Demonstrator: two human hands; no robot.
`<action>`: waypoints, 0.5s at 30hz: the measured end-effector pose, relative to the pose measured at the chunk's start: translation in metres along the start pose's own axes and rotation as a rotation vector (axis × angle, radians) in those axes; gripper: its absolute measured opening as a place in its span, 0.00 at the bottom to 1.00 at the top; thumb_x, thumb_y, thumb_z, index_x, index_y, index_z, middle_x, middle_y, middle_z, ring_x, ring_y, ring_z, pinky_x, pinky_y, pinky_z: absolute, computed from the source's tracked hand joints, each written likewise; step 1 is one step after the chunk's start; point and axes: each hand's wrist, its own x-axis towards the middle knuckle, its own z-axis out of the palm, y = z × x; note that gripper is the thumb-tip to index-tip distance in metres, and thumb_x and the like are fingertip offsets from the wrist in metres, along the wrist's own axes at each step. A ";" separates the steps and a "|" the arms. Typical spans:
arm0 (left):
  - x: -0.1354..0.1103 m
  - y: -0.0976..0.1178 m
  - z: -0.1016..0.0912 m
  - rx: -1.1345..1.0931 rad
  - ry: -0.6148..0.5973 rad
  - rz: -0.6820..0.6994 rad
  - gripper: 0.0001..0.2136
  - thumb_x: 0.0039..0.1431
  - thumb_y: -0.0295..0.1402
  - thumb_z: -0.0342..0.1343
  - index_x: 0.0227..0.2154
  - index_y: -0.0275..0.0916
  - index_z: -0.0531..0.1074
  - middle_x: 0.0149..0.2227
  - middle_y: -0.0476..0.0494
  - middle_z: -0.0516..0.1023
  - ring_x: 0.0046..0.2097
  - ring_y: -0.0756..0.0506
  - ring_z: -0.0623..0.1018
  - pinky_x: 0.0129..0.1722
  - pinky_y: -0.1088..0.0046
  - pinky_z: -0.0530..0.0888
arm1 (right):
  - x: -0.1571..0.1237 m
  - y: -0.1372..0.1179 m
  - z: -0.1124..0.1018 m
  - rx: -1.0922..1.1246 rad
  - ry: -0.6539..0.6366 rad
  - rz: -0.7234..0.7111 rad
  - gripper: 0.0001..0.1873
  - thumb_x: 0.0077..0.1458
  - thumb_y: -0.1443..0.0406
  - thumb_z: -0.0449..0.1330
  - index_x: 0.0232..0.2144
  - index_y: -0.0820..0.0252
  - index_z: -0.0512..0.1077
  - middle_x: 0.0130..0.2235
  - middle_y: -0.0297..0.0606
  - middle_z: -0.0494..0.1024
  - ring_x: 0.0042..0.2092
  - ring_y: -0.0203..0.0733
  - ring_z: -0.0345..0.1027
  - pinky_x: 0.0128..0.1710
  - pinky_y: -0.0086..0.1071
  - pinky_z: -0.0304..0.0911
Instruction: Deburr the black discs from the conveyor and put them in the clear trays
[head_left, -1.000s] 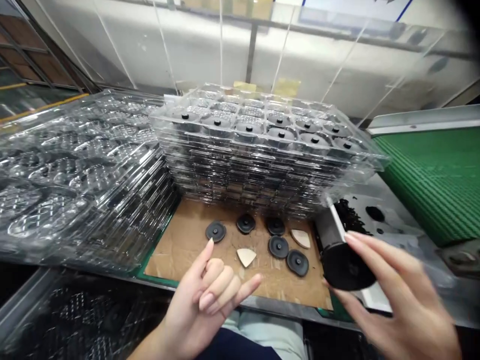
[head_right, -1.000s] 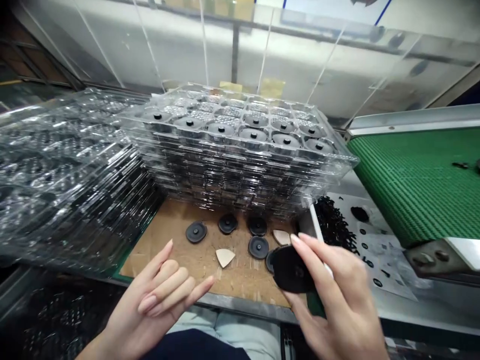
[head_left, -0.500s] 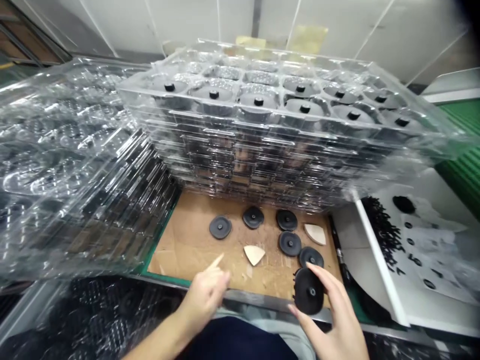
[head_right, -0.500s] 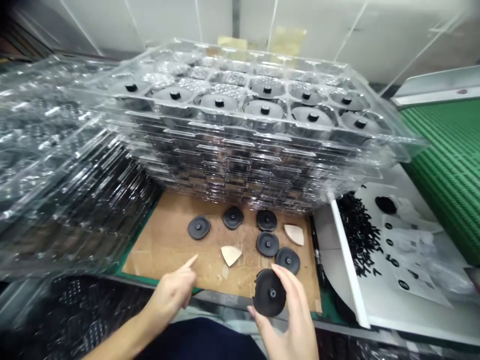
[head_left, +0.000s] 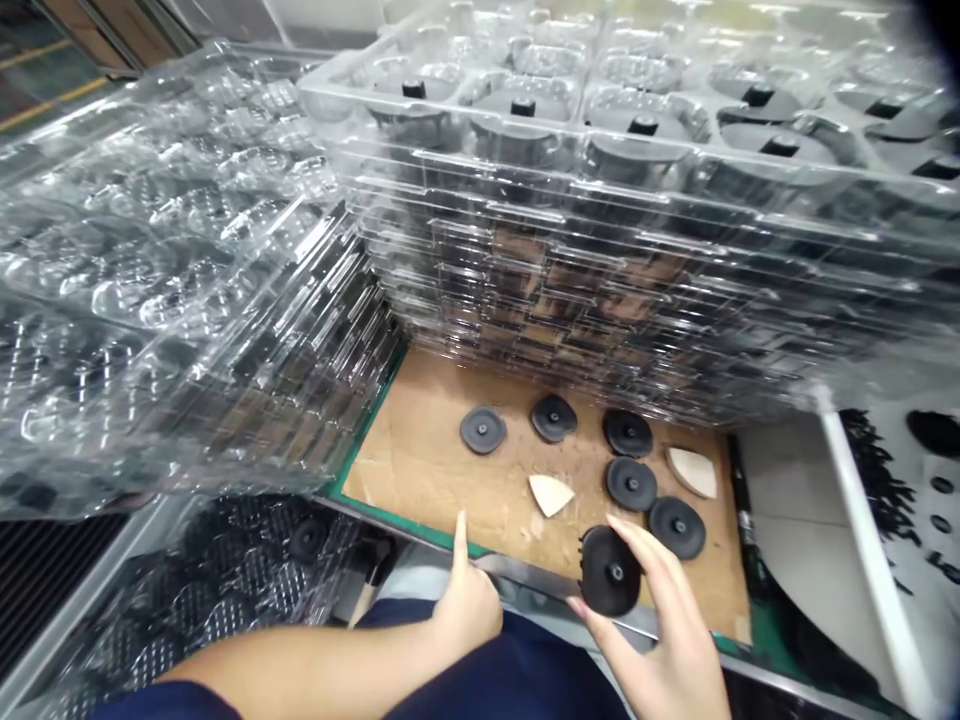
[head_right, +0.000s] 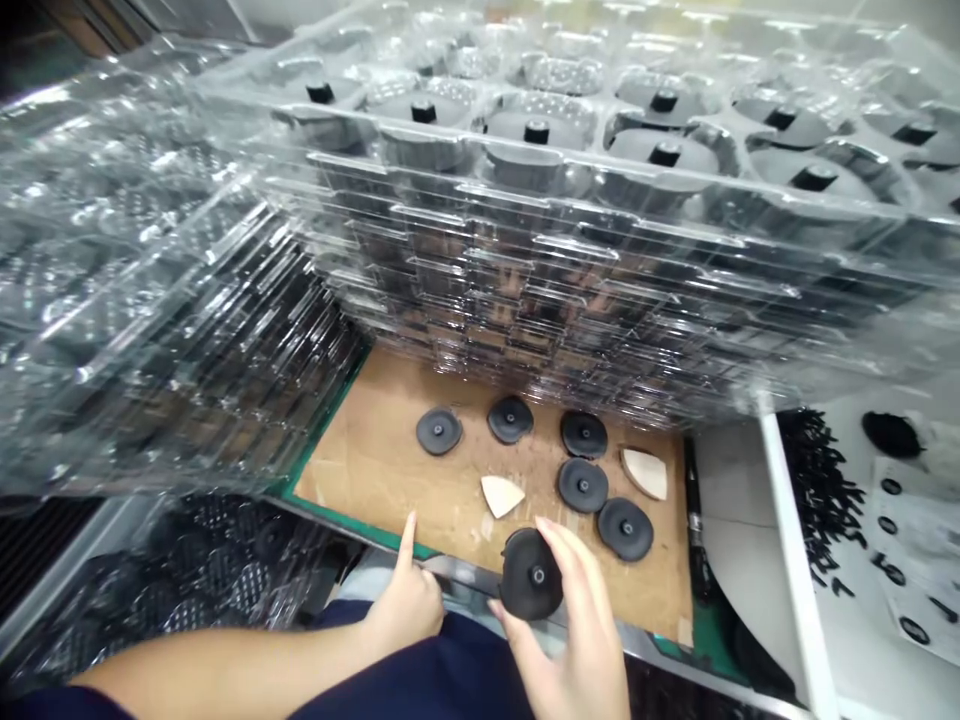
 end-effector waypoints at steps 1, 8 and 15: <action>0.002 0.001 0.000 0.014 -0.006 0.007 0.14 0.52 0.27 0.58 0.12 0.38 0.76 0.13 0.44 0.74 0.22 0.39 0.75 0.55 0.26 0.50 | 0.000 -0.001 -0.001 0.003 0.003 0.008 0.24 0.55 0.56 0.60 0.53 0.53 0.63 0.54 0.43 0.70 0.55 0.55 0.65 0.50 0.46 0.66; -0.009 -0.020 -0.033 0.011 0.055 0.118 0.11 0.57 0.29 0.55 0.22 0.32 0.77 0.18 0.42 0.77 0.21 0.43 0.75 0.58 0.37 0.60 | -0.002 0.005 0.003 -0.002 -0.020 -0.028 0.24 0.55 0.57 0.60 0.54 0.55 0.63 0.53 0.45 0.71 0.54 0.54 0.67 0.49 0.45 0.67; -0.055 -0.031 -0.044 -0.239 0.168 0.123 0.14 0.63 0.32 0.45 0.23 0.40 0.70 0.20 0.51 0.73 0.23 0.50 0.74 0.61 0.52 0.64 | 0.000 0.001 0.005 -0.001 -0.051 -0.097 0.24 0.56 0.58 0.59 0.54 0.57 0.62 0.52 0.47 0.71 0.53 0.52 0.67 0.46 0.42 0.68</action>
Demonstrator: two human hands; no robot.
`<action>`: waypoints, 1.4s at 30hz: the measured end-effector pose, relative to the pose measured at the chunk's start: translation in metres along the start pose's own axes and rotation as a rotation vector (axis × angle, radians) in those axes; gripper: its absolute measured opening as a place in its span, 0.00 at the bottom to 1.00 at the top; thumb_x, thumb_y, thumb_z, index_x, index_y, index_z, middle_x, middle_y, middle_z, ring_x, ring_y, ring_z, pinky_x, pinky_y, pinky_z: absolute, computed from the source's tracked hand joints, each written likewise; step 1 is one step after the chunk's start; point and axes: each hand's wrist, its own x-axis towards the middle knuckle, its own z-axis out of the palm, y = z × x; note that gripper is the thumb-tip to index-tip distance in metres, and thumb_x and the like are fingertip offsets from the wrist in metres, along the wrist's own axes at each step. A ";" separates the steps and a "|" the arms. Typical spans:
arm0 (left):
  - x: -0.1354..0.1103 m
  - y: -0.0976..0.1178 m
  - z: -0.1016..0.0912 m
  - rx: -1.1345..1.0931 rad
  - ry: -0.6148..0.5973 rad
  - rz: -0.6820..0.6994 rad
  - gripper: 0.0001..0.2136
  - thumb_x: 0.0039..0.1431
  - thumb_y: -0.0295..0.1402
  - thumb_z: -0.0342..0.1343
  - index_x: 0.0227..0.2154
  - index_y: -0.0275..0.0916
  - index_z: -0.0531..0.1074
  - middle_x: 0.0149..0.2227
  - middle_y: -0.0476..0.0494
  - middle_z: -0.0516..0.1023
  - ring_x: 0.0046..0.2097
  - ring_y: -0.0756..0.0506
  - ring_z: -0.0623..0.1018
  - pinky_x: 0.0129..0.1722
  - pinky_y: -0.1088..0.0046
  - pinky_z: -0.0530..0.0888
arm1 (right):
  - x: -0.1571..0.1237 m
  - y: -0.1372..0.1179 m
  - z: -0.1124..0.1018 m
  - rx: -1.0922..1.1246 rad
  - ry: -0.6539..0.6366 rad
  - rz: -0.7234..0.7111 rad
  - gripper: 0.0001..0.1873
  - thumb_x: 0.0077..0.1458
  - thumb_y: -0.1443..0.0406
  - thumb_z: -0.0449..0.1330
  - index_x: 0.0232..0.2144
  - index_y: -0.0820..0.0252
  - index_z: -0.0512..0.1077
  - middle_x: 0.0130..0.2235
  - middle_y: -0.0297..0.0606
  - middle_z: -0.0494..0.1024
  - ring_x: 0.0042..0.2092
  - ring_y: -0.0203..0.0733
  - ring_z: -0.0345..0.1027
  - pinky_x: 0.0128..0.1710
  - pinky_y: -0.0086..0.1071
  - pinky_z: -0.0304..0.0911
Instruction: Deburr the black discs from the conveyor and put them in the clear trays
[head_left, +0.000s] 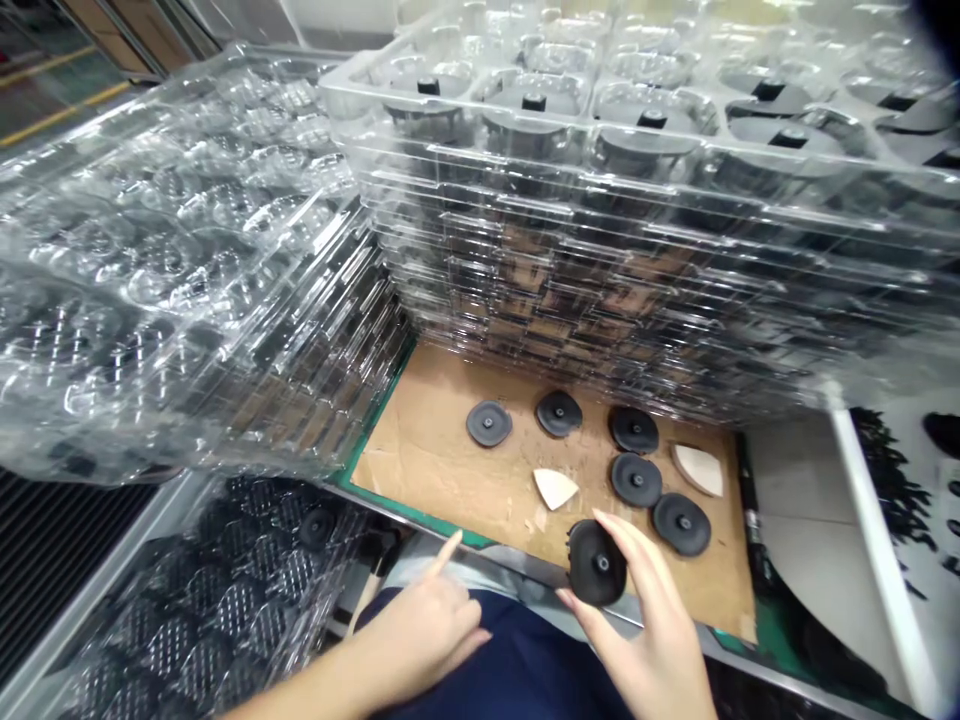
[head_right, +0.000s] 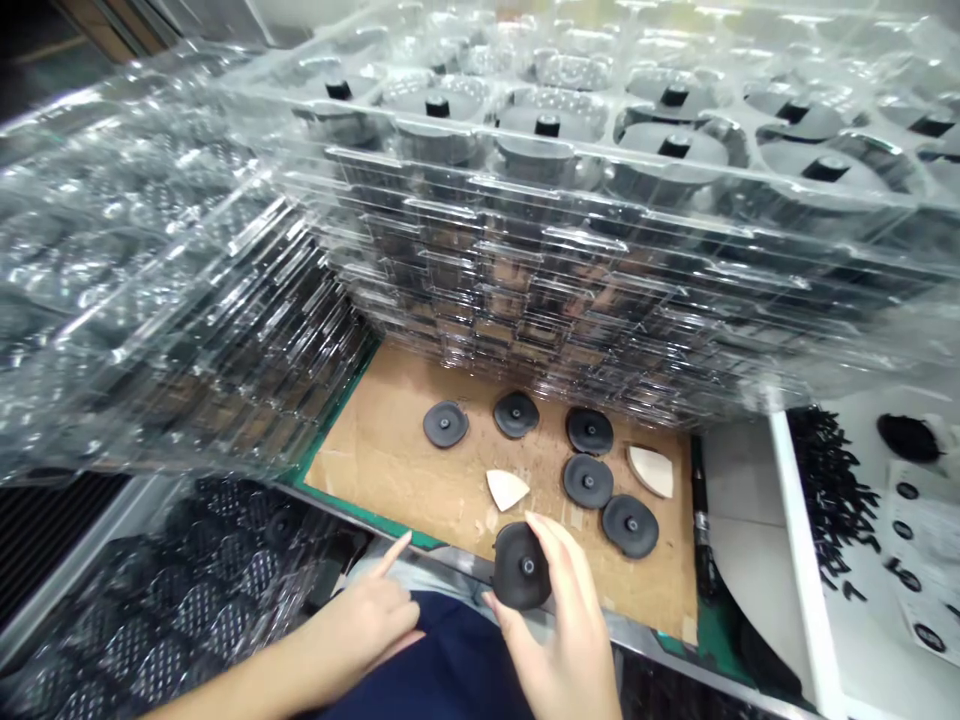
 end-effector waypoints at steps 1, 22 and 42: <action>-0.009 0.002 0.005 -0.107 0.049 -0.037 0.14 0.63 0.32 0.45 0.22 0.40 0.68 0.20 0.52 0.73 0.24 0.50 0.74 0.60 0.53 0.66 | -0.001 0.000 0.000 0.008 0.002 0.006 0.24 0.56 0.58 0.59 0.54 0.57 0.62 0.52 0.47 0.71 0.53 0.52 0.67 0.47 0.42 0.68; 0.017 0.014 -0.046 -0.504 0.374 0.118 0.30 0.56 0.31 0.59 0.61 0.49 0.58 0.58 0.41 0.72 0.62 0.40 0.66 0.65 0.49 0.51 | -0.010 -0.031 0.017 1.348 -0.409 0.751 0.29 0.46 0.48 0.66 0.48 0.54 0.73 0.51 0.45 0.75 0.56 0.52 0.66 0.58 0.46 0.56; 0.017 -0.013 -0.059 -2.290 0.381 -0.552 0.27 0.43 0.44 0.66 0.50 0.50 0.71 0.53 0.44 0.74 0.55 0.37 0.74 0.59 0.57 0.67 | 0.034 0.019 0.052 0.065 -0.078 0.446 0.24 0.56 0.54 0.53 0.50 0.61 0.70 0.49 0.52 0.67 0.34 0.46 0.68 0.41 0.48 0.65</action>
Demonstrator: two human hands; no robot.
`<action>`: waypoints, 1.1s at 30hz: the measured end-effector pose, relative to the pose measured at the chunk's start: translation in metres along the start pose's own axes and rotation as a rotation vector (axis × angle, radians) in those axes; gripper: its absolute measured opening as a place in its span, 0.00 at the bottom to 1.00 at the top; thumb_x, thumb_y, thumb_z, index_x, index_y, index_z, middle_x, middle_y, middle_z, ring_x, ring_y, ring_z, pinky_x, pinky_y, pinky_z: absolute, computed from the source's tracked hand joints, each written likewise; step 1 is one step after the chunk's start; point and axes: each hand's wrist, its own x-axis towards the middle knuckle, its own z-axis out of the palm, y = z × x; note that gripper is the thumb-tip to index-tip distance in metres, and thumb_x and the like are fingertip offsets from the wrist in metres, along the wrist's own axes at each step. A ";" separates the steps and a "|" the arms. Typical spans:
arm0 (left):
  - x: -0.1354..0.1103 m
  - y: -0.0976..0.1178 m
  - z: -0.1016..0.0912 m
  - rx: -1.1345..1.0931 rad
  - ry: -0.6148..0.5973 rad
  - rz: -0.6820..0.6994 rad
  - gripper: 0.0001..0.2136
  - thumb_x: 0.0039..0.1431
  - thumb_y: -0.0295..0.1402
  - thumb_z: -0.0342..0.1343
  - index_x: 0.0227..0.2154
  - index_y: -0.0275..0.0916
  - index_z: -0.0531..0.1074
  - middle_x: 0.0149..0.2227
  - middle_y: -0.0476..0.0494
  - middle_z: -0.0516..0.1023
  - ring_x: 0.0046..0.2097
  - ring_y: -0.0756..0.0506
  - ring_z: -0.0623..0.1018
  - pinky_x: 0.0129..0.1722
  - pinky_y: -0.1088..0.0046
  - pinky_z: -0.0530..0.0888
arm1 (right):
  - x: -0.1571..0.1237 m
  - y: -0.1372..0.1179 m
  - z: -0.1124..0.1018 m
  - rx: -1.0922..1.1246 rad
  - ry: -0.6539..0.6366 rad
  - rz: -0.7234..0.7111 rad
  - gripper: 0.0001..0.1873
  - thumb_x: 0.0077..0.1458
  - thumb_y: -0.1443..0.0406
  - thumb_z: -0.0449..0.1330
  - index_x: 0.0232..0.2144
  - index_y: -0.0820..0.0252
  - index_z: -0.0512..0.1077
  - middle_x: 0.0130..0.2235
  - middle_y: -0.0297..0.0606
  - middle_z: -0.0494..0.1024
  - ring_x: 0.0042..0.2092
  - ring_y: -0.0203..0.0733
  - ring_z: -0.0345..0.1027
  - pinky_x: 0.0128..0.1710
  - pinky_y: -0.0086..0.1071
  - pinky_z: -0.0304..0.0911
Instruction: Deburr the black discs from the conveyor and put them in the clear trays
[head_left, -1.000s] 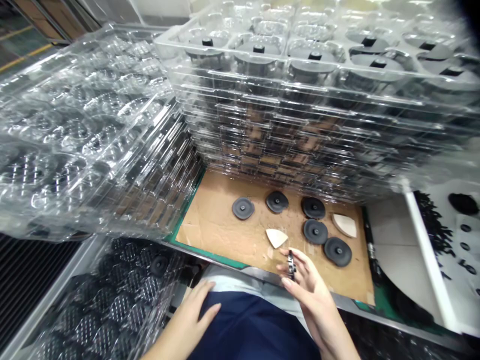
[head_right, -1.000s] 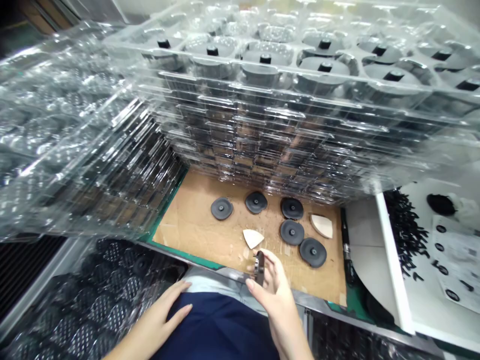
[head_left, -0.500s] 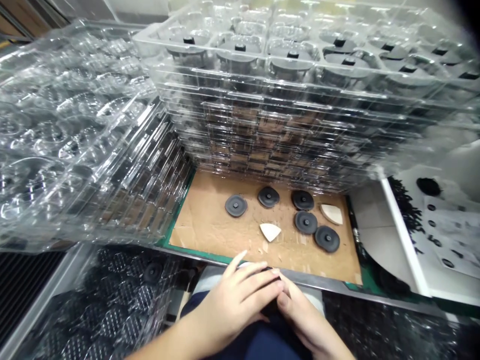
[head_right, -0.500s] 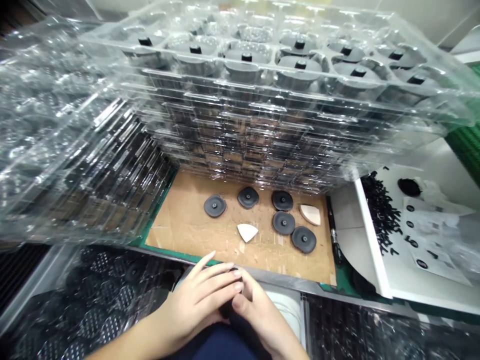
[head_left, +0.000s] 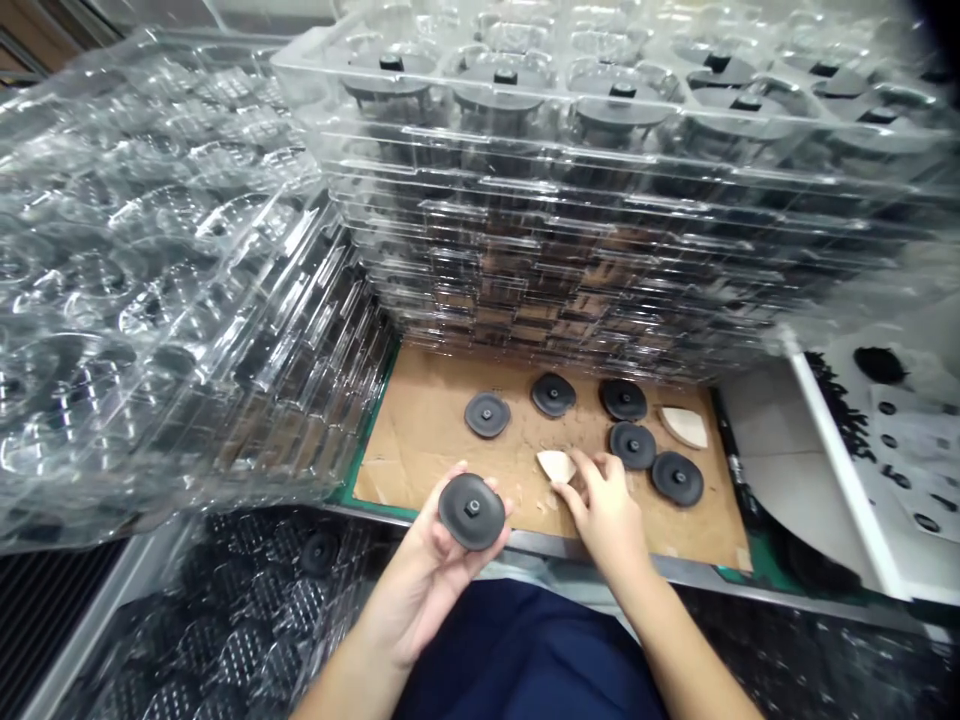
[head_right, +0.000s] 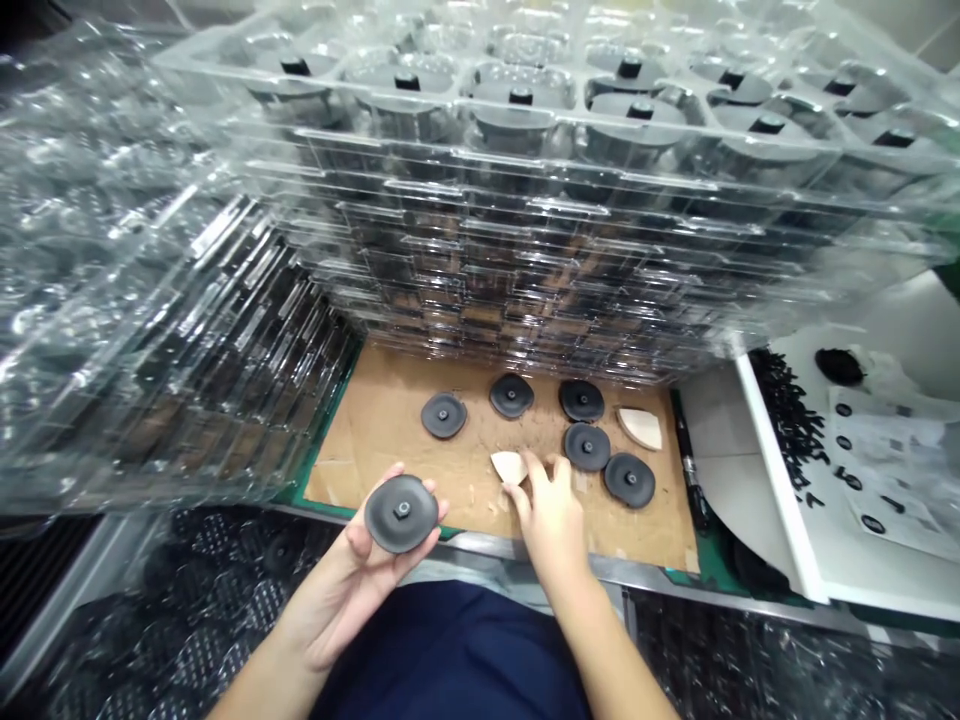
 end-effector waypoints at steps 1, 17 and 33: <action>0.000 0.002 0.000 -0.025 0.001 0.007 0.26 0.45 0.44 0.65 0.50 0.50 0.71 0.54 0.44 0.74 0.56 0.37 0.74 0.59 0.58 0.66 | 0.000 0.001 0.005 -0.011 0.015 -0.037 0.22 0.56 0.55 0.53 0.48 0.62 0.71 0.49 0.52 0.68 0.35 0.46 0.68 0.42 0.48 0.65; 0.010 0.002 0.014 0.068 -0.021 0.058 0.30 0.41 0.45 0.68 0.49 0.40 0.72 0.51 0.37 0.76 0.54 0.36 0.73 0.56 0.57 0.69 | -0.023 -0.116 -0.035 0.167 0.062 -0.564 0.14 0.60 0.67 0.53 0.48 0.58 0.70 0.44 0.39 0.79 0.40 0.41 0.72 0.38 0.33 0.65; 0.000 0.002 0.049 0.169 -0.073 -0.003 0.30 0.28 0.43 0.73 0.42 0.46 0.78 0.43 0.47 0.81 0.45 0.45 0.78 0.47 0.74 0.72 | -0.053 -0.109 -0.075 0.003 -0.068 -0.671 0.13 0.57 0.72 0.54 0.44 0.58 0.70 0.33 0.35 0.79 0.29 0.36 0.70 0.31 0.30 0.62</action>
